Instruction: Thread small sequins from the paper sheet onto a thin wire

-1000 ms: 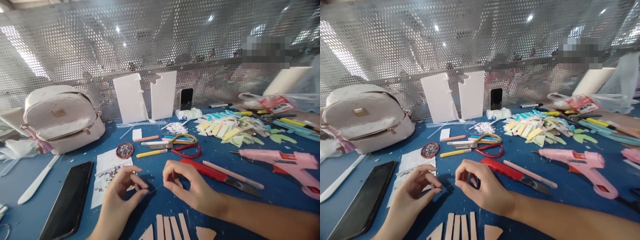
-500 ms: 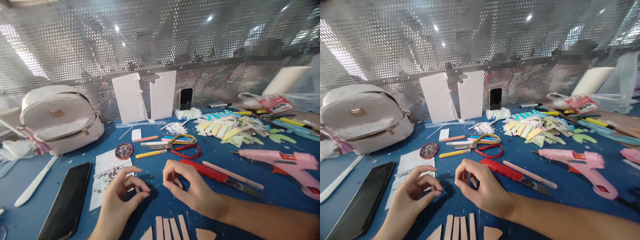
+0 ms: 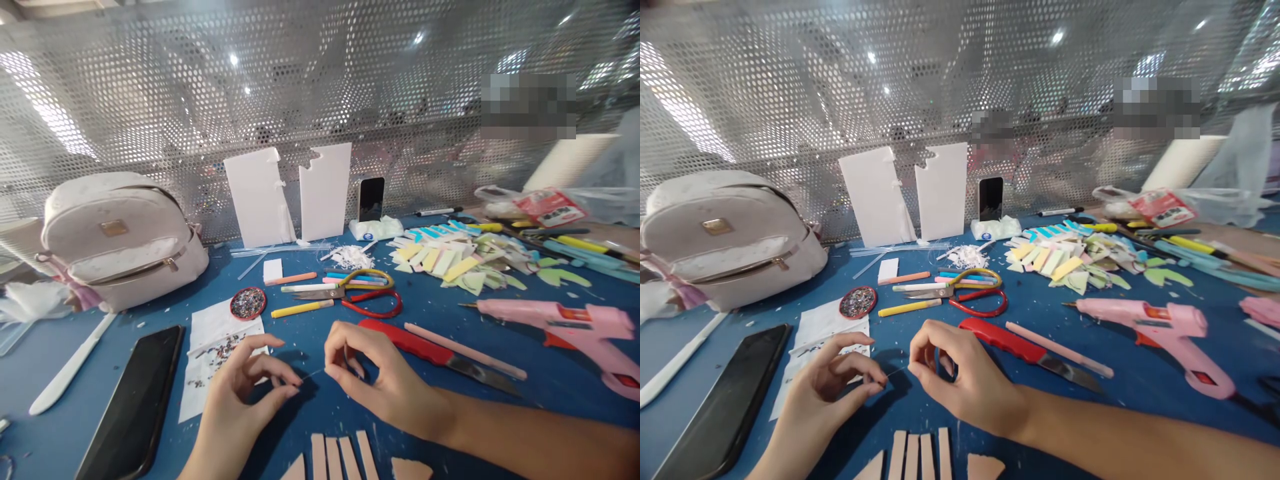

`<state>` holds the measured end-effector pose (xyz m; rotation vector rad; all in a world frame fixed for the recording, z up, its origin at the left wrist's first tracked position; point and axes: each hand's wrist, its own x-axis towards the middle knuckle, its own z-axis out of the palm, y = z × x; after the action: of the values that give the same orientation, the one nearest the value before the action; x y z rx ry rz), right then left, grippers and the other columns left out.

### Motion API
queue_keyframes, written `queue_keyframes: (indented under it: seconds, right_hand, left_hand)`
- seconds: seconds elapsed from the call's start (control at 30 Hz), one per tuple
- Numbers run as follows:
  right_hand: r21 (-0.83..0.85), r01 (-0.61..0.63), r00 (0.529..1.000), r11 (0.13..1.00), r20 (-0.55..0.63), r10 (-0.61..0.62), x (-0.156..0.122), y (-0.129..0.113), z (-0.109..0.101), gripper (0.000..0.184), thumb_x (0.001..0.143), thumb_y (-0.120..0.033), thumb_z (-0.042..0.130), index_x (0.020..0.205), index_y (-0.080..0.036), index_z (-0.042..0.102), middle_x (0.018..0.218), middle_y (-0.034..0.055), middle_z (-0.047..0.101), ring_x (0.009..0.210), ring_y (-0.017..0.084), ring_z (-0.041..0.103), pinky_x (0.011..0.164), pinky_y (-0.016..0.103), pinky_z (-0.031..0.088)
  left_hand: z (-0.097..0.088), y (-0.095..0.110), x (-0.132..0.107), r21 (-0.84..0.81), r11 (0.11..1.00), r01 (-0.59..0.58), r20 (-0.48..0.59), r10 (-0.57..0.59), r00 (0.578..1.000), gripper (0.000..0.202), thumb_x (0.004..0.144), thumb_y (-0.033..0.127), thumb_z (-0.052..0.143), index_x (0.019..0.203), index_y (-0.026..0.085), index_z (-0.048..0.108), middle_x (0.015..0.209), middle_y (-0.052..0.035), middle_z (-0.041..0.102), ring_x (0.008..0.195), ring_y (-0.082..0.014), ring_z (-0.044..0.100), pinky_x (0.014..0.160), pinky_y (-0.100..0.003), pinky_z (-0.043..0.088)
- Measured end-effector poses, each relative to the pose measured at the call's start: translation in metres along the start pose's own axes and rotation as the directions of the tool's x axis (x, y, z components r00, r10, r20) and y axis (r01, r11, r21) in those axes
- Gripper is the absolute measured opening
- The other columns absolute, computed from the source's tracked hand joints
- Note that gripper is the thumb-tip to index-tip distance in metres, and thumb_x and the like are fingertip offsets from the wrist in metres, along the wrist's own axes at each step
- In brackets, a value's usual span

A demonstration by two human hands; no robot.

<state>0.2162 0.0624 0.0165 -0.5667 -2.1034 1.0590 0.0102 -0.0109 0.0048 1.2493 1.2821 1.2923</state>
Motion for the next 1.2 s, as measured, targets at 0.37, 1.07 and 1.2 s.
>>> queue_keyframes:
  seconds: [0.37, 1.07, 1.2]
  right_hand:
    - [-0.14, 0.117, 0.99, 0.983, 0.096, -0.104, 0.001, -0.001, 0.001, 0.008, 0.089, -0.014, 0.052, 0.084, -0.02, 0.055, 0.078, 0.0011, 0.056, 0.066, 0.012, 0.05, 0.057, 0.025, 0.04]
    - [-0.184, 0.19, 0.966, 0.964, 0.207, -0.151, -0.002, 0.004, 0.005, 0.015, 0.093, -0.03, 0.063, 0.102, -0.018, 0.062, 0.085, 0.0018, 0.062, 0.07, 0.012, 0.056, 0.062, 0.023, 0.044]
    - [-0.128, 0.19, 0.977, 0.973, 0.12, -0.175, -0.003, 0.003, 0.005, 0.015, 0.094, -0.03, 0.059, 0.087, -0.017, 0.062, 0.077, 0.0003, 0.058, 0.064, 0.011, 0.052, 0.058, 0.022, 0.041]
  left_hand:
    - [0.001, 0.0, -0.002, 0.082, 0.995, -0.05, 0.028, 0.048, 0.998, 0.028, 0.079, 0.015, 0.068, 0.105, 0.023, 0.06, 0.077, -0.002, 0.078, 0.073, -0.0189, 0.072, 0.074, -0.031, 0.056]
    - [0.018, 0.005, -0.007, 0.203, 0.961, -0.188, 0.096, 0.171, 0.981, 0.006, 0.092, 0.018, 0.051, 0.091, 0.022, 0.055, 0.069, 0.0044, 0.054, 0.064, -0.0141, 0.053, 0.062, -0.025, 0.042]
    - [0.03, 0.004, -0.008, 0.152, 0.966, -0.209, 0.13, 0.19, 0.973, 0.004, 0.095, 0.019, 0.048, 0.093, 0.022, 0.051, 0.071, 0.0038, 0.05, 0.065, -0.0144, 0.048, 0.062, -0.025, 0.039]
